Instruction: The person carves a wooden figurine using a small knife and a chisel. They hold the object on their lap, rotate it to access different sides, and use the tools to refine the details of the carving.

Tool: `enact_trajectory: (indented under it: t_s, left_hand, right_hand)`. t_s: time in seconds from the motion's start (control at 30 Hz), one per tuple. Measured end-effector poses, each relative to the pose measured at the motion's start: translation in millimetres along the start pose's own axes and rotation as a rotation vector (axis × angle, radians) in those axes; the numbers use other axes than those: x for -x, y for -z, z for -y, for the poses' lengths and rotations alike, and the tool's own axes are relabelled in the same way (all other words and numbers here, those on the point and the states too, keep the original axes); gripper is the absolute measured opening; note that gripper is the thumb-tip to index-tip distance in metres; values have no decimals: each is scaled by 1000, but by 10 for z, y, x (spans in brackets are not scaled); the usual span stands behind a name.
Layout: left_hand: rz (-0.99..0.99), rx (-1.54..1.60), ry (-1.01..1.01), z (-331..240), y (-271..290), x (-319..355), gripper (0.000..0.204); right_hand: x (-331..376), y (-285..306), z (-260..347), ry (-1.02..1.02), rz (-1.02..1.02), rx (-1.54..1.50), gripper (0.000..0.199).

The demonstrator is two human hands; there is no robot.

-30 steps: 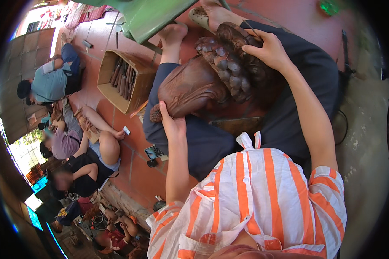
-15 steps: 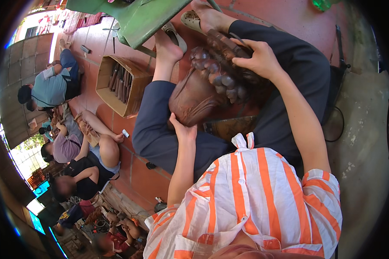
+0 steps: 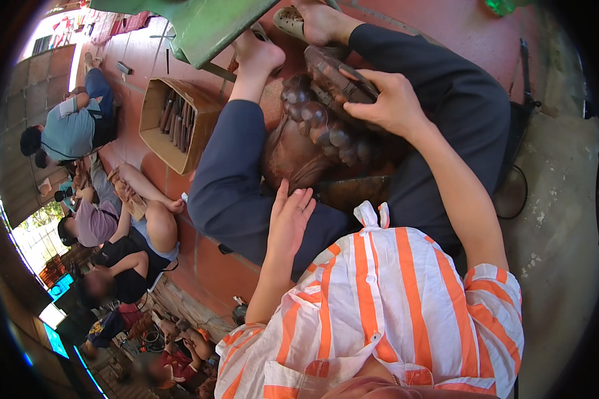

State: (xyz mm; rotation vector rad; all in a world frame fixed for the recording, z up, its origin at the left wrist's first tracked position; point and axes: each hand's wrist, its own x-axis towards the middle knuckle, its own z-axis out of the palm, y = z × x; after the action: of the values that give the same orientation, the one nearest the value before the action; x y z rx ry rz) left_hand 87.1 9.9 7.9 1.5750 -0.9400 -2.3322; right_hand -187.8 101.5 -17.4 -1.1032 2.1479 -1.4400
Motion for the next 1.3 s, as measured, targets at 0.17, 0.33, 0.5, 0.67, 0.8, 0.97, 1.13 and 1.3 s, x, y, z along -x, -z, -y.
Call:
enact_trajectory:
  t_s: [0.17, 0.33, 0.5, 0.67, 0.8, 0.97, 1.13, 1.3]
  left_hand:
    - [34, -908, -572, -39, -221, -150, 99]
    - [69, -1163, -674, -194, -361, -425, 114]
    - [70, -1107, -633, -216, -363, -518, 118]
    - [50, -993, -641, -214, -198, -625, 115]
    - [35, -875, -665, -228, -126, -689, 111]
    - [51, -929, -694, -268, -204, -698, 111]
    - [57, -950, -712, -196, -179, -731, 113]
    - [86, -959, -746, -238, -240, -693, 113]
  right_hand:
    - [96, -239, 94, 114, -36, -16, 47]
    - [-11, -284, 123, 173, -11, 35, 48]
    - [-83, -379, 152, 169, 2, 106, 49]
    - [-146, -296, 233, 60, -45, -90, 35]
    - [-20, 102, 320, -163, -219, -550, 37]
    - [128, 32, 54, -313, -165, -340, 42]
    - [217, -114, 163, -394, 2, 351, 39]
    - [225, -171, -38, -597, 58, 127, 40]
